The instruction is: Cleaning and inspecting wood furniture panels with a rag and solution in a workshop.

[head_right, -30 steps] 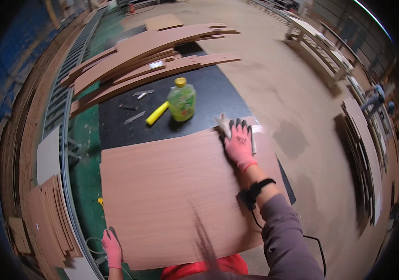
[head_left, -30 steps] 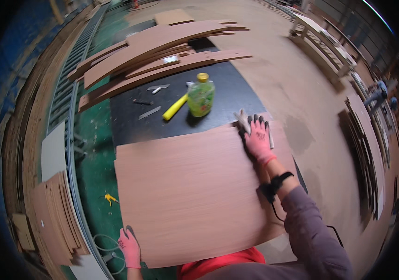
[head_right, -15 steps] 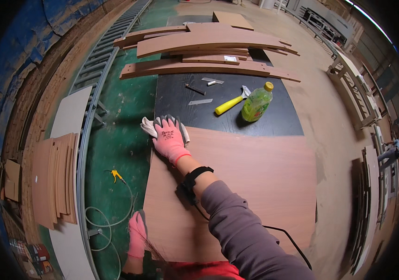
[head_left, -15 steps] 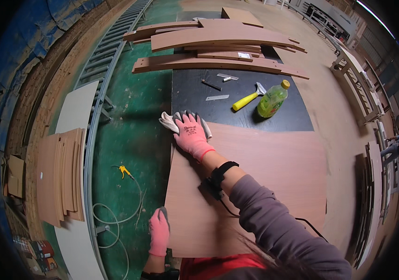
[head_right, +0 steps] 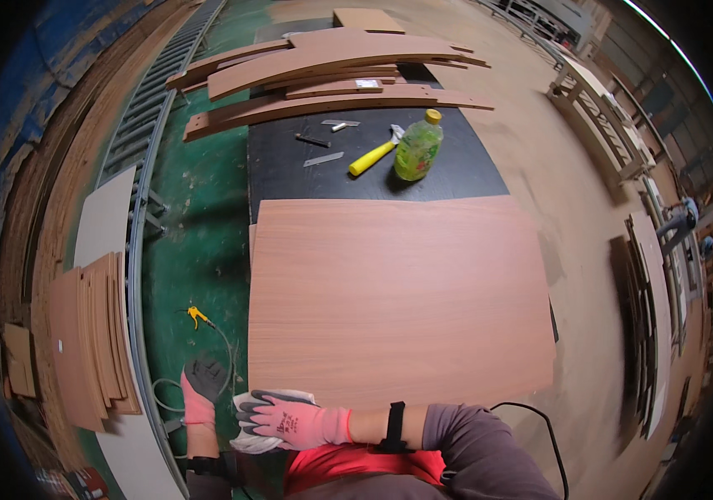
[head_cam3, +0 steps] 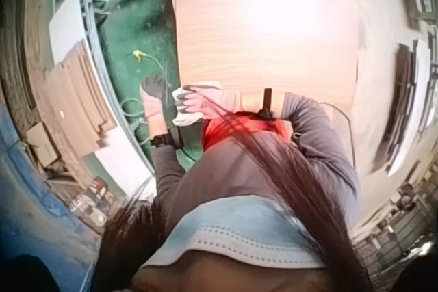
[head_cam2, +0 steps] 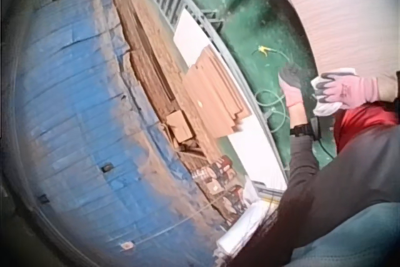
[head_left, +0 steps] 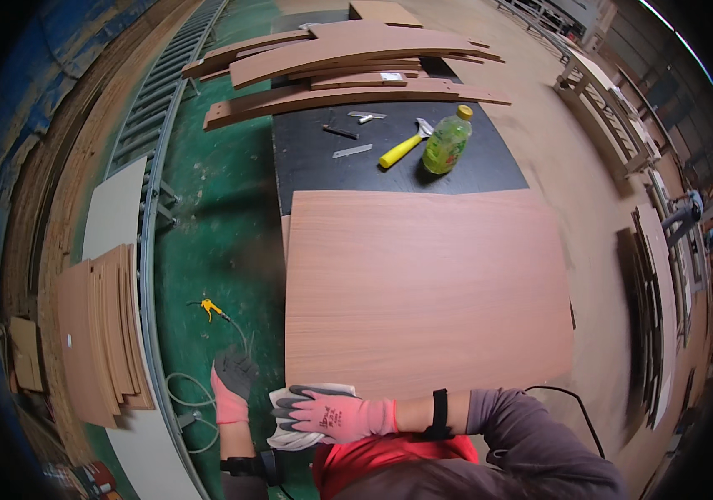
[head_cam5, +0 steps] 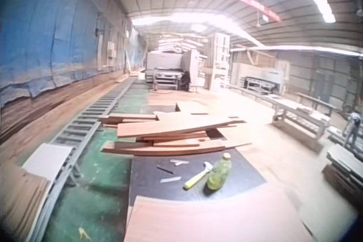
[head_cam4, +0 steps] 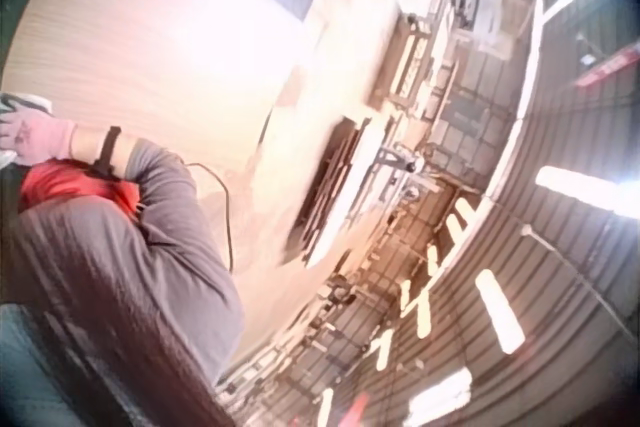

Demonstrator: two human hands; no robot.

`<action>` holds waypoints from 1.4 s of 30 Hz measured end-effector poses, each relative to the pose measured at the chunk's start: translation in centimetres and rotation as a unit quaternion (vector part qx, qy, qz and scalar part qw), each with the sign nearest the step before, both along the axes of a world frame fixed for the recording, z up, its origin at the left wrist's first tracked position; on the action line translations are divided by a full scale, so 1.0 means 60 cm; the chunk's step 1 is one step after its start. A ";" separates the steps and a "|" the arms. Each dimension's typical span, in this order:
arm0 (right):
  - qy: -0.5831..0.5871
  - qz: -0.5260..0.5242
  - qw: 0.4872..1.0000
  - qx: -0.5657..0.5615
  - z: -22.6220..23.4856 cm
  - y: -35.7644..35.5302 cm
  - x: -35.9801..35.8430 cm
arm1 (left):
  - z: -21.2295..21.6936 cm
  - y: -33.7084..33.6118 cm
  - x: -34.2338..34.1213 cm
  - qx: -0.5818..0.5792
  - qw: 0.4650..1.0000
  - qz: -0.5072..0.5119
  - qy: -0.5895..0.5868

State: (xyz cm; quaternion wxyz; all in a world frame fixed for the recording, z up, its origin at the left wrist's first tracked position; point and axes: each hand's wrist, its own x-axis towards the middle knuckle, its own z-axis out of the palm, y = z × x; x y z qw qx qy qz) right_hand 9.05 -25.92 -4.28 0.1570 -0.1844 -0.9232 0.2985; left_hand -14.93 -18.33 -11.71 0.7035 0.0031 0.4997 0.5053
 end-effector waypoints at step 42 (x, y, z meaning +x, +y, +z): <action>0.309 -0.803 0.488 -0.147 0.024 -0.056 0.917 | 0.301 0.034 0.261 0.227 0.786 -0.051 0.573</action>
